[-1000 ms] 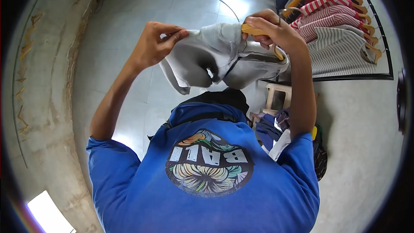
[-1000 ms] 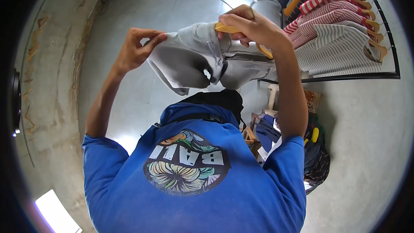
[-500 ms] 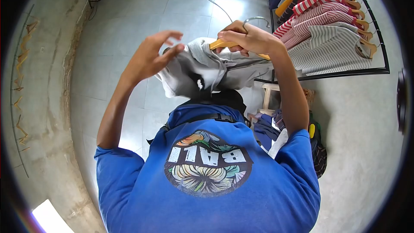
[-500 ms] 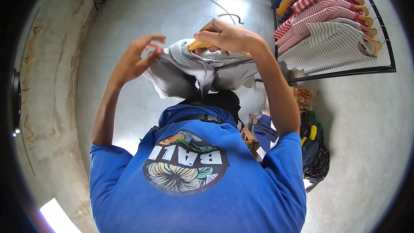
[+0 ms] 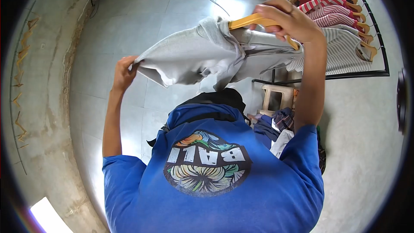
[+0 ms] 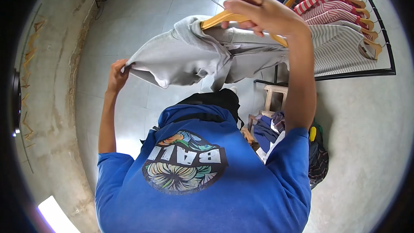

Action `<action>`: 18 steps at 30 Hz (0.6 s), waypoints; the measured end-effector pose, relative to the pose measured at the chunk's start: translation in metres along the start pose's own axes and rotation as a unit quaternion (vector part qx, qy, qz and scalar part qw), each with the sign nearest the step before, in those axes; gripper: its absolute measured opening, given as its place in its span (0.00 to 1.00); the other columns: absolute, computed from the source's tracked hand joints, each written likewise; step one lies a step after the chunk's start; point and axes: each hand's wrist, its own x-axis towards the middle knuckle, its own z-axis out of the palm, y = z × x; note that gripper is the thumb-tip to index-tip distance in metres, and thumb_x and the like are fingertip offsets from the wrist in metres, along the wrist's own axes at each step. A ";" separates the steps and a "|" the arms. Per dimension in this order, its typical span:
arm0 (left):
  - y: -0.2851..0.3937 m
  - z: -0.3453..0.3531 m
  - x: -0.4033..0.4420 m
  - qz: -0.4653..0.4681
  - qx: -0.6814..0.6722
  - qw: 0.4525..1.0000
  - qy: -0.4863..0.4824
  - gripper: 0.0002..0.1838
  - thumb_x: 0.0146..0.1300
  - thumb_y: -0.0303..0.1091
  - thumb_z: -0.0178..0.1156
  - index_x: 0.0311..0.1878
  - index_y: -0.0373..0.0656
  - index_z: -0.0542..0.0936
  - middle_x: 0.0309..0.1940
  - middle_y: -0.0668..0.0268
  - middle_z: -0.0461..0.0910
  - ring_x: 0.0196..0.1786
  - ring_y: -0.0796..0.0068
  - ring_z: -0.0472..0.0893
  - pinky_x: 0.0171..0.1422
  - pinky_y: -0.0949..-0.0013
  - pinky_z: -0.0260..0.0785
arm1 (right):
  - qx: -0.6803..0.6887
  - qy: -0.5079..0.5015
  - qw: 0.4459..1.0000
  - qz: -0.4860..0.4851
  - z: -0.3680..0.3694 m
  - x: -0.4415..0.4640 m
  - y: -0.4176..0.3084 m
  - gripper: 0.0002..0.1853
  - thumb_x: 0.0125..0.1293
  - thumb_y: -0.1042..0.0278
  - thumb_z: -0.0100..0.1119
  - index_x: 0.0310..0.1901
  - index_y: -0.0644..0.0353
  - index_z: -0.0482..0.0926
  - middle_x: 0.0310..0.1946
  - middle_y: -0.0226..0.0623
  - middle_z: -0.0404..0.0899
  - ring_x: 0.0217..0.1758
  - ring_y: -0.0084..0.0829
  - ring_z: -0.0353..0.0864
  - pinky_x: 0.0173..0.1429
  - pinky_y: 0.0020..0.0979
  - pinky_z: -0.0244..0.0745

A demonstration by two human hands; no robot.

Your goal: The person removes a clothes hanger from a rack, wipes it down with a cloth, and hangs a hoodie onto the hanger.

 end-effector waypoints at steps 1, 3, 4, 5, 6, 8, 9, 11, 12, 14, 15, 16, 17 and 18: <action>-0.005 -0.003 -0.006 -0.012 0.003 1.000 0.007 0.19 0.57 0.32 0.64 0.52 0.41 0.77 0.40 0.56 0.82 0.40 0.62 0.81 0.38 0.68 0.69 | 0.028 -0.021 0.999 -0.003 -0.005 -0.001 -0.003 0.22 0.68 0.49 0.54 0.48 0.62 0.75 0.18 0.27 0.71 0.15 0.13 0.65 0.17 0.18 0.61; 0.007 -0.007 -0.006 -0.013 -0.024 1.000 -0.007 0.20 0.57 0.34 0.64 0.53 0.42 0.77 0.42 0.57 0.82 0.43 0.62 0.80 0.42 0.67 0.69 | 0.005 -0.008 1.000 0.002 0.005 -0.002 -0.008 0.22 0.68 0.48 0.53 0.48 0.62 0.75 0.18 0.27 0.71 0.15 0.13 0.64 0.17 0.18 0.61; 0.026 -0.012 -0.001 -0.016 -0.051 0.998 -0.024 0.21 0.58 0.36 0.63 0.55 0.43 0.77 0.44 0.58 0.82 0.46 0.63 0.80 0.46 0.65 0.69 | -0.016 0.002 1.000 0.009 0.012 -0.003 -0.011 0.23 0.68 0.48 0.53 0.48 0.63 0.75 0.18 0.27 0.70 0.14 0.13 0.64 0.17 0.18 0.61; 0.044 -0.017 0.006 -0.018 -0.078 0.996 -0.040 0.22 0.58 0.38 0.63 0.56 0.44 0.76 0.47 0.58 0.81 0.50 0.63 0.79 0.50 0.64 0.69 | -0.038 0.012 0.999 0.015 0.018 -0.001 -0.014 0.23 0.68 0.48 0.53 0.48 0.63 0.75 0.18 0.27 0.70 0.14 0.14 0.64 0.17 0.18 0.61; 0.061 -0.024 0.018 -0.018 -0.080 0.996 -0.041 0.22 0.58 0.38 0.63 0.56 0.44 0.76 0.47 0.58 0.81 0.50 0.63 0.79 0.50 0.64 0.69 | -0.038 0.012 0.999 0.017 0.022 0.003 -0.011 0.23 0.68 0.48 0.53 0.48 0.63 0.75 0.18 0.27 0.70 0.14 0.14 0.64 0.17 0.18 0.61; 0.090 -0.034 0.046 0.053 -0.157 0.986 0.013 0.25 0.60 0.43 0.61 0.59 0.45 0.75 0.49 0.59 0.80 0.57 0.64 0.76 0.59 0.60 0.66 | -0.055 0.009 0.998 0.018 0.030 0.022 0.002 0.23 0.68 0.48 0.52 0.48 0.64 0.74 0.17 0.27 0.70 0.14 0.14 0.64 0.16 0.19 0.61; 0.103 -0.029 0.055 0.052 -0.158 0.986 0.017 0.25 0.60 0.43 0.61 0.59 0.45 0.75 0.49 0.59 0.80 0.57 0.64 0.76 0.59 0.60 0.66 | -0.064 0.008 0.998 0.017 0.034 0.029 0.002 0.23 0.69 0.48 0.51 0.48 0.64 0.74 0.17 0.27 0.69 0.14 0.15 0.64 0.16 0.19 0.61; 0.130 -0.018 0.074 0.090 -0.199 0.976 -0.016 0.26 0.60 0.48 0.61 0.57 0.41 0.75 0.51 0.57 0.78 0.55 0.63 0.76 0.58 0.62 0.66 | -0.083 -0.013 0.996 0.020 0.040 0.040 -0.007 0.24 0.69 0.47 0.51 0.47 0.64 0.74 0.17 0.27 0.69 0.13 0.15 0.64 0.16 0.20 0.61; 0.139 -0.012 0.083 0.091 -0.199 0.976 -0.016 0.26 0.60 0.48 0.61 0.57 0.41 0.75 0.51 0.57 0.78 0.55 0.63 0.76 0.58 0.62 0.66 | -0.098 -0.032 0.994 0.026 0.044 0.044 -0.012 0.24 0.69 0.46 0.50 0.46 0.64 0.74 0.16 0.27 0.68 0.13 0.15 0.65 0.16 0.20 0.61; 0.157 -0.002 0.100 0.156 -0.084 0.983 0.038 0.23 0.60 0.46 0.62 0.54 0.42 0.77 0.48 0.55 0.79 0.52 0.60 0.76 0.58 0.64 0.66 | -0.111 -0.043 0.992 0.035 0.048 0.047 -0.020 0.24 0.68 0.46 0.50 0.45 0.65 0.74 0.16 0.27 0.68 0.13 0.16 0.65 0.16 0.21 0.61; 0.162 0.001 0.107 0.188 -0.026 0.980 0.066 0.21 0.60 0.45 0.62 0.53 0.42 0.78 0.46 0.54 0.79 0.51 0.58 0.77 0.58 0.65 0.66 | -0.121 -0.031 0.992 0.032 0.050 0.049 -0.024 0.25 0.68 0.45 0.50 0.44 0.64 0.74 0.16 0.27 0.67 0.13 0.16 0.65 0.15 0.21 0.61; 0.167 0.002 0.113 0.190 -0.028 0.979 0.064 0.21 0.60 0.45 0.62 0.53 0.42 0.78 0.46 0.54 0.79 0.51 0.58 0.77 0.58 0.65 0.66 | -0.131 -0.021 0.991 0.030 0.051 0.050 -0.028 0.25 0.68 0.44 0.50 0.43 0.64 0.75 0.15 0.26 0.67 0.13 0.16 0.65 0.15 0.21 0.60; 0.173 -0.001 0.119 0.146 -0.060 0.987 0.021 0.21 0.60 0.45 0.62 0.52 0.42 0.79 0.45 0.55 0.79 0.51 0.57 0.77 0.59 0.66 0.65 | -0.140 -0.013 0.990 0.027 0.053 0.051 -0.031 0.26 0.67 0.43 0.50 0.42 0.64 0.75 0.15 0.26 0.66 0.13 0.16 0.65 0.15 0.22 0.60; 0.179 -0.006 0.124 0.101 -0.090 0.991 -0.023 0.21 0.60 0.45 0.62 0.51 0.41 0.79 0.44 0.55 0.80 0.51 0.56 0.76 0.60 0.66 0.65 | -0.138 -0.012 0.990 0.027 0.053 0.052 -0.031 0.26 0.67 0.43 0.50 0.42 0.64 0.75 0.15 0.26 0.66 0.13 0.16 0.65 0.15 0.22 0.60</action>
